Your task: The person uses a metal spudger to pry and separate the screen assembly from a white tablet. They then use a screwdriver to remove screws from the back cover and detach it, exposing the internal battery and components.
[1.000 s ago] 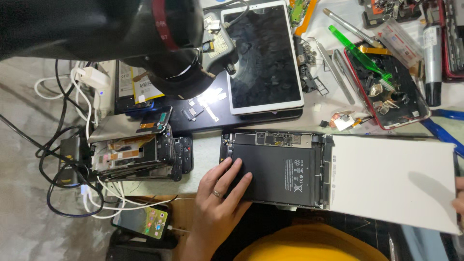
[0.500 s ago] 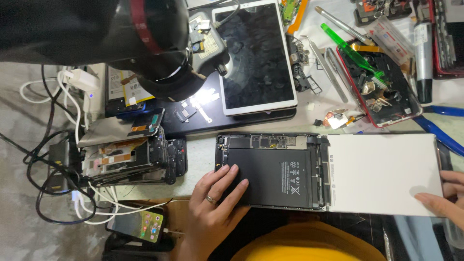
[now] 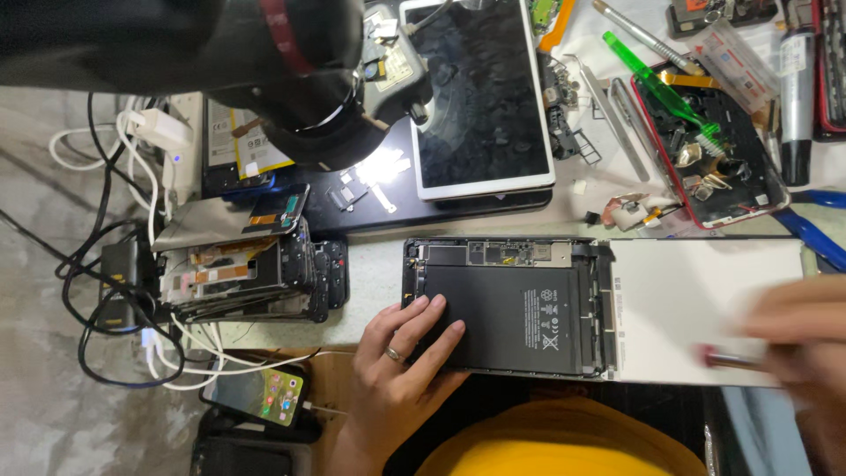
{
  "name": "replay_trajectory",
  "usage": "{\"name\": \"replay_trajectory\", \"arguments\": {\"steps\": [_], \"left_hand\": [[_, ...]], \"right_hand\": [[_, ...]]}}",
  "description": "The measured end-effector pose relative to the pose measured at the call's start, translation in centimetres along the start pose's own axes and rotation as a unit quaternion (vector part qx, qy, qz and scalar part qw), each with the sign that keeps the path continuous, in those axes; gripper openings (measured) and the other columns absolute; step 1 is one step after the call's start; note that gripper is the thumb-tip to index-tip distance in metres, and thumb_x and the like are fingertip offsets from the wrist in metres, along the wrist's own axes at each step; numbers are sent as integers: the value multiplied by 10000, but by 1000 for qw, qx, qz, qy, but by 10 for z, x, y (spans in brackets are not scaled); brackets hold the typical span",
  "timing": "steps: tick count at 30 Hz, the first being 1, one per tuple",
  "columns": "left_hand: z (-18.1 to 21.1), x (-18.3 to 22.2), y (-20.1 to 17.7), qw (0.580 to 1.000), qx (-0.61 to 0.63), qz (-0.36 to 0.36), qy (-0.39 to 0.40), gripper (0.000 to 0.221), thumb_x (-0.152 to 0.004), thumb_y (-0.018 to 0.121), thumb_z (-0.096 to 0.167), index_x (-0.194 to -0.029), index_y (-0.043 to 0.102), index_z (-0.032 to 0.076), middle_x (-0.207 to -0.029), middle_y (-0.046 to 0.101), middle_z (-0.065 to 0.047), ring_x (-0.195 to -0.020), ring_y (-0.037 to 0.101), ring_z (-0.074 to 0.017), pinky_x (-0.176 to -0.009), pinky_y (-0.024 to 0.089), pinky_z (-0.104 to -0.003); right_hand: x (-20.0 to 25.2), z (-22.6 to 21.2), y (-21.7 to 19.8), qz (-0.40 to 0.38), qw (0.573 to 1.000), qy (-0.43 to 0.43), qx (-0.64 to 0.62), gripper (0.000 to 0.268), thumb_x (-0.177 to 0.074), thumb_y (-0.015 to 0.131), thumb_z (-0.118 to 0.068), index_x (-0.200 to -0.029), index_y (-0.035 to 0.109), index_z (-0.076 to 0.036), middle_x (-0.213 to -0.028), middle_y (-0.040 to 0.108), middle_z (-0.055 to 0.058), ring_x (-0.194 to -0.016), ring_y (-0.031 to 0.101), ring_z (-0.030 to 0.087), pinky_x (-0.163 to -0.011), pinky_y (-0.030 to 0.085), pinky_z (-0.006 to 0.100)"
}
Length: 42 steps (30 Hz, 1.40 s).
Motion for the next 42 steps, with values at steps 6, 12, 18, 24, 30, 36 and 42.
{"name": "replay_trajectory", "arguments": {"steps": [6,12,18,24,30,36,42], "left_hand": [[5,0,1,1000,-12,22,-6,488,-790,855,322,-1207,742,95,-1373,637,-108,-1268,590,-313,-1081,487,-493],[10,-3,-2,999,-34,35,-17,500,-833,830,441,-1165,743,76,-1360,634,-110,-1268,596,-306,-1087,466,-516],[21,-12,5,998,-47,-42,-26,463,-767,854,298,-1097,683,23,-1433,637,-164,-1376,588,-322,-1170,488,-474],[29,-22,3,996,-41,-80,-14,755,-675,886,356,-1283,672,-36,-1327,633,-235,-1288,581,-387,-1075,487,-526],[32,-25,8,994,-77,-83,8,764,-697,889,378,-1292,656,-42,-1334,624,-262,-1277,618,-407,-1073,524,-498],[35,-19,12,994,-76,-78,21,762,-723,874,394,-1321,654,-26,-1352,619,-268,-1278,625,-403,-1084,528,-479],[42,-17,17,995,-62,-72,24,769,-739,868,389,-1345,644,-27,-1361,620,-263,-1288,623,-404,-1091,528,-482]], "right_hand": [[-35,-98,116,-176,972,-51,-147,225,-977,499,-2,-1050,712,8,-1128,681,105,-923,655,154,-810,530,253],[-46,-88,155,-205,973,-47,-93,182,-921,580,0,-1075,675,-18,-1117,698,62,-952,692,125,-824,560,246],[-54,-45,148,-315,942,64,-98,373,-996,691,-47,-1323,510,-45,-1150,601,134,-975,660,190,-807,597,305],[-72,-26,101,-254,967,-14,5,428,-959,623,-105,-1383,661,-58,-1193,671,106,-928,748,149,-665,600,276],[-92,-15,77,-160,962,-143,170,261,-908,697,-78,-1167,724,-61,-1160,705,122,-773,700,173,-691,582,282],[-107,-52,80,-175,931,-257,192,300,-838,680,-38,-1137,694,-66,-1111,714,98,-994,736,195,-904,587,309],[-102,-87,94,-135,974,-165,76,269,-858,706,6,-1117,657,-49,-1093,725,90,-1057,730,185,-956,603,315]]}}
Point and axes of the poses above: each hand's wrist, its own x-axis away from the middle knuckle, its own y-axis out of the palm, z = x × y, the point moved 5 cm from there along -x, towards the middle knuckle
